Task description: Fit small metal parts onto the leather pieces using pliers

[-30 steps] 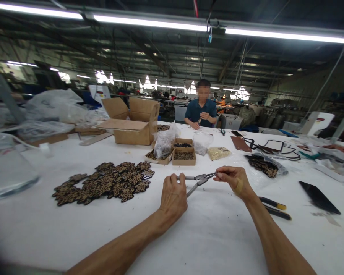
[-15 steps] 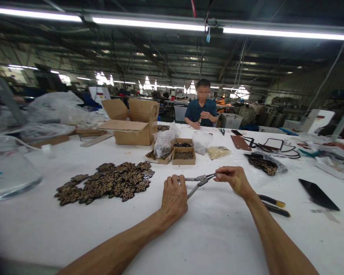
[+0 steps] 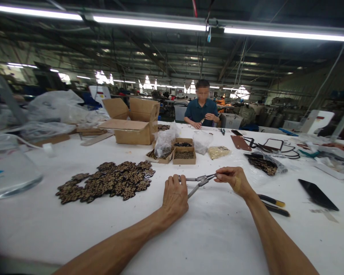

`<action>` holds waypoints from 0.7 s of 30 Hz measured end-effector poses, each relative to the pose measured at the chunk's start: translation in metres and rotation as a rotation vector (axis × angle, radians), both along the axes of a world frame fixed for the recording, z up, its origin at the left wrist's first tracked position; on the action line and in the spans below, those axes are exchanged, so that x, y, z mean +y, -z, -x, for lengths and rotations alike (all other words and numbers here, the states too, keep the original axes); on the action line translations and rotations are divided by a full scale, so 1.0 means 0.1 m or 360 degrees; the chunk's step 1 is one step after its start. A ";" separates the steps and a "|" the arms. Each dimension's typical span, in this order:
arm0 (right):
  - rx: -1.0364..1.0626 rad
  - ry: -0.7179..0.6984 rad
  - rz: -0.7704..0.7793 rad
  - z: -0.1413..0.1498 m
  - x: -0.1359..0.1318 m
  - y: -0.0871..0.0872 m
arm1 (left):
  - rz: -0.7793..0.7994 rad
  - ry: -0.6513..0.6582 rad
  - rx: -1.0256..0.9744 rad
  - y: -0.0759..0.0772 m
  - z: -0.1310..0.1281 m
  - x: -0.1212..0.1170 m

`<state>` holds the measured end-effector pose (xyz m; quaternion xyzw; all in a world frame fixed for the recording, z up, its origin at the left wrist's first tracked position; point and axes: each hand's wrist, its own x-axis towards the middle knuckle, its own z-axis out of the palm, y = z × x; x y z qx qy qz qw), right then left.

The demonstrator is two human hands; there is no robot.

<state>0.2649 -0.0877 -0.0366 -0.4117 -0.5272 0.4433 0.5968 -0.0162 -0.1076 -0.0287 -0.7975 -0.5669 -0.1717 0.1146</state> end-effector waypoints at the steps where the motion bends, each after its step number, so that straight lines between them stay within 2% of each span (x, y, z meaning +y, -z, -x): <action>1: 0.0001 0.0003 0.0002 0.00 0.00 0.00 | 0.0002 0.0005 -0.0001 0.00 0.00 0.00; 21: 0.0006 -0.0011 0.0030 -0.02 0.02 0.03 | 0.0049 0.0017 -0.0035 0.04 0.00 0.02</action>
